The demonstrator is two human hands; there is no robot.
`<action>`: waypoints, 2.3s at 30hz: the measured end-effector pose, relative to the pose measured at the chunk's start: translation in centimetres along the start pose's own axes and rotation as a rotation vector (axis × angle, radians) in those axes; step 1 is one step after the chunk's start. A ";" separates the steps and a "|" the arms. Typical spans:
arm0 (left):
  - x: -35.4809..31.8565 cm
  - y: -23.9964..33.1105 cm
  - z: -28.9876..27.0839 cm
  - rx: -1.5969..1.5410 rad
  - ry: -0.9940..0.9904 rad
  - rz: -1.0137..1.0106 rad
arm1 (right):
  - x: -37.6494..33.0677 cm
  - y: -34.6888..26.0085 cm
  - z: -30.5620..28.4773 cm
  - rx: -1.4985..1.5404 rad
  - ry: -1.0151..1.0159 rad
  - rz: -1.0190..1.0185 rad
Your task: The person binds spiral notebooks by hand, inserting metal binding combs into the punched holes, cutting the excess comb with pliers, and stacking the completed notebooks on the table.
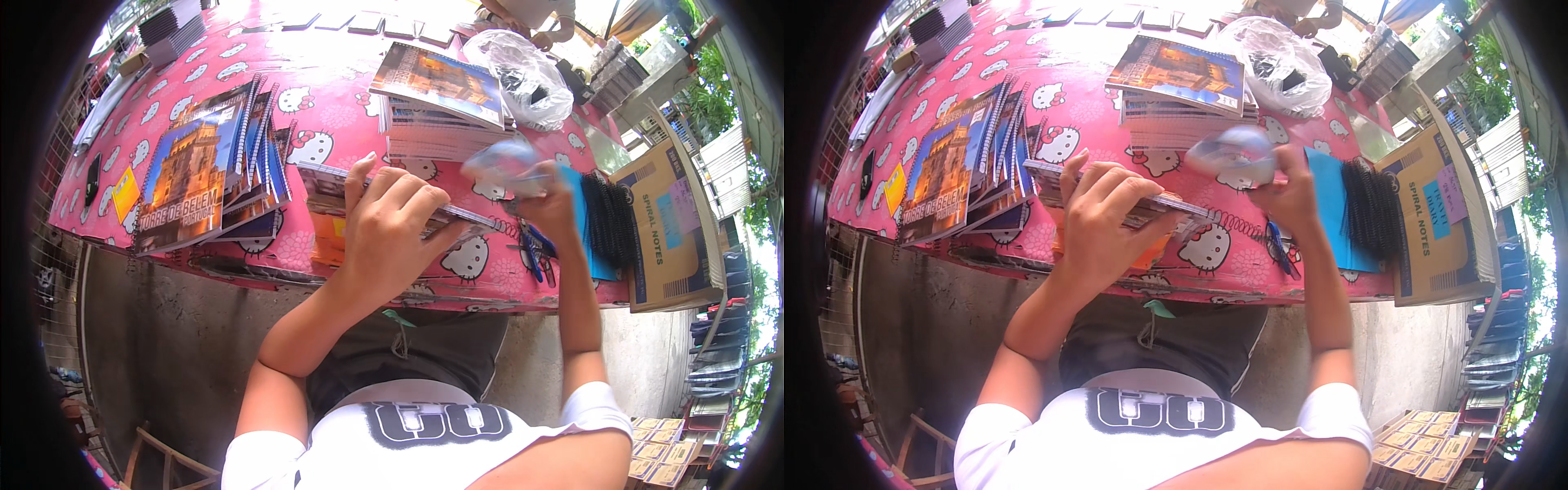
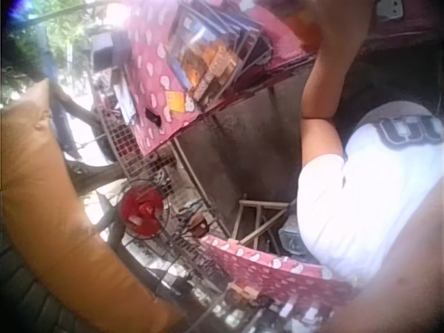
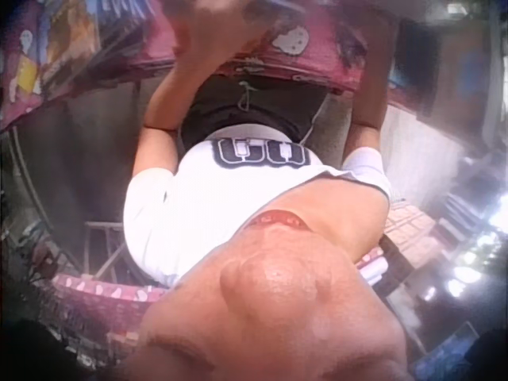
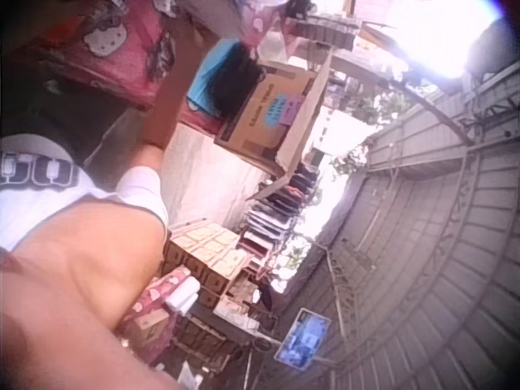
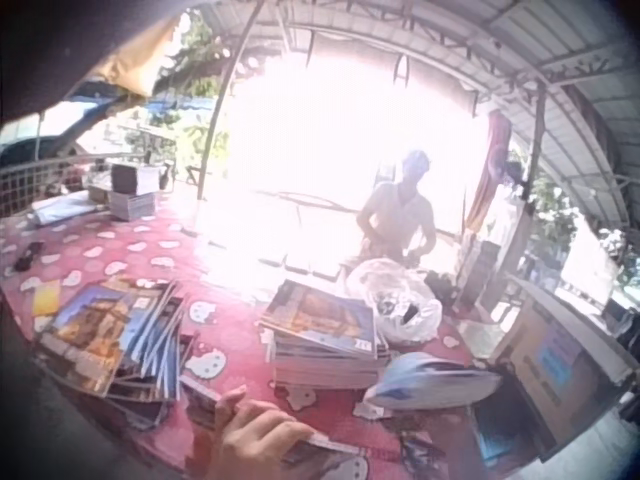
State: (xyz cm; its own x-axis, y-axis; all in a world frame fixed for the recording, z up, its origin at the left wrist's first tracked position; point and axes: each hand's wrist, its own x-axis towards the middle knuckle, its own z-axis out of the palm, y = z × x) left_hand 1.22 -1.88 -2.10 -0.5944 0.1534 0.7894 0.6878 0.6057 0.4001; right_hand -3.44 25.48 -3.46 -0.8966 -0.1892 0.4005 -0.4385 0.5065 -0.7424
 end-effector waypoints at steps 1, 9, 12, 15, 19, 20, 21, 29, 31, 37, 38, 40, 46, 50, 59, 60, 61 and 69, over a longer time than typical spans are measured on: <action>0.0 0.0 0.2 -0.008 0.010 -0.008 | 0.5 -0.4 -0.4 0.437 0.142 0.028; -0.1 0.0 0.2 -0.034 0.008 -0.035 | 2.5 -3.2 0.6 0.731 -0.337 -0.121; 0.4 0.0 -0.4 -0.029 -0.029 -0.109 | 3.3 -3.2 0.8 0.393 -0.326 -0.113; 0.6 0.0 -1.6 0.155 0.012 -0.125 | 3.9 -3.6 1.7 0.376 -0.284 -0.093; 0.0 -2.2 -2.3 0.095 0.016 -0.168 | 4.6 -4.2 2.6 0.605 -0.415 -0.173; 0.0 -2.1 -2.3 0.066 -0.013 -0.193 | 4.4 -4.2 2.8 0.303 -0.349 -0.115; 0.2 -2.4 -2.5 0.047 -0.026 -0.214 | 5.0 -4.3 3.1 -0.002 -0.284 -0.076; -0.1 -3.7 -3.3 0.060 0.118 -0.181 | 5.8 -4.2 5.3 0.293 -0.275 -0.092; -0.4 -3.9 -3.1 0.005 0.146 -0.228 | 5.9 -4.0 5.5 0.617 -0.375 -0.060; -0.9 -4.4 -3.7 -0.131 0.198 -0.348 | 7.1 -6.0 7.5 0.726 -0.337 0.060; -0.9 -4.6 -3.8 -0.152 0.202 -0.373 | 7.6 -6.2 7.5 0.634 -0.375 0.024; -0.8 -4.8 -4.2 -0.232 0.195 -0.371 | 7.4 -6.6 7.9 0.468 -0.438 -0.025; -2.2 -6.0 -3.9 -0.756 0.367 -0.587 | 8.4 -7.5 8.8 0.677 -0.485 0.039; -2.6 -6.1 -4.6 -0.818 0.327 -0.674 | 8.9 -4.2 9.4 -0.300 -0.350 -0.171; -1.5 -8.1 -5.4 -0.900 0.053 -0.433 | 0.7 -2.4 5.1 -0.984 0.049 0.031; -1.5 -8.5 -5.1 -0.978 0.042 -0.498 | -0.1 -0.4 4.5 -1.012 0.064 -0.012; -1.7 -8.9 -5.0 -1.057 0.034 -0.568 | -0.8 0.8 4.6 -1.032 0.073 -0.039; -1.3 -8.6 -4.1 -1.037 0.161 -0.457 | -3.4 2.3 5.5 -1.008 -0.013 -0.044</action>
State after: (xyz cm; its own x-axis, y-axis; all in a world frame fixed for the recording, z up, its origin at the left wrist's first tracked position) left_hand -2.24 -10.49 -4.66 -0.8683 -0.0624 0.4921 0.4783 -0.3678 0.7974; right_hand -1.77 22.64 -9.53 -0.8839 -0.2312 0.4066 -0.2197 0.9726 0.0754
